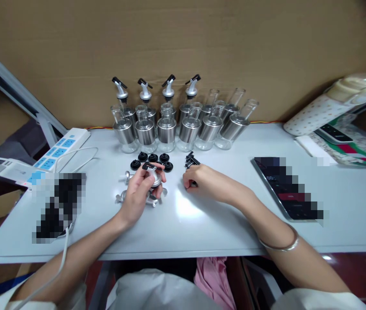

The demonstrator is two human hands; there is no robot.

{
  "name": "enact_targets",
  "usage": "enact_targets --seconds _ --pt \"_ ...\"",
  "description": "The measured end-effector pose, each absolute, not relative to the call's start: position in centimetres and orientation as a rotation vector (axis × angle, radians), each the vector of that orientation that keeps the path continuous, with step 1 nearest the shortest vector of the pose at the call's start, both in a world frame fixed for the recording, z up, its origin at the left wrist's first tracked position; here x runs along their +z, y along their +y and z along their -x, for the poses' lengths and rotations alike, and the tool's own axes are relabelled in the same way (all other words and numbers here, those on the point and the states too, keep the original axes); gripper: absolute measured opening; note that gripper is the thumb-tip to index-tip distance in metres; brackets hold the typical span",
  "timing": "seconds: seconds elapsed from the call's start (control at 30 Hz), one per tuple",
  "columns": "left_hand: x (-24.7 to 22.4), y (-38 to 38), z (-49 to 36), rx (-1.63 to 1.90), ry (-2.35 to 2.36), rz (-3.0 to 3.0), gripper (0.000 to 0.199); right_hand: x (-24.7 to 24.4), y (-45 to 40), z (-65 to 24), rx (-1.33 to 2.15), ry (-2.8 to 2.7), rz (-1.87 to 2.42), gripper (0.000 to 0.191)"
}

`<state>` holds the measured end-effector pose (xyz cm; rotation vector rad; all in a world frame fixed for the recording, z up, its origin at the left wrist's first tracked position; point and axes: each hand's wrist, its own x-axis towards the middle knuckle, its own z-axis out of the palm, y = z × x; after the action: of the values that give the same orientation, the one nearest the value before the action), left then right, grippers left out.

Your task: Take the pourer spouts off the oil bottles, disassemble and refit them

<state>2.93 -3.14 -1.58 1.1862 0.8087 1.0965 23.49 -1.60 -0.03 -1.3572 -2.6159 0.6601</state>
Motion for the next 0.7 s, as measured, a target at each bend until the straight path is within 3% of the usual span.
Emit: enact_targets --seconds 0.23,0.47,0.7 --pt "-1.7 -3.1 -2.4 0.913 0.801 -1.288 0.024 1.0 -1.6 -24.9 0.573 -2.535 1.198 0.006" --pt "-1.1 -3.1 -2.9 0.789 0.663 -1.130 0.036 1.1 -2.6 -23.5 0.104 -2.277 0.773 0.031" --pt "-0.6 -3.7 -3.0 0.643 0.570 -0.961 0.040 0.0 -3.4 -21.8 -0.393 -2.246 0.638 0.028"
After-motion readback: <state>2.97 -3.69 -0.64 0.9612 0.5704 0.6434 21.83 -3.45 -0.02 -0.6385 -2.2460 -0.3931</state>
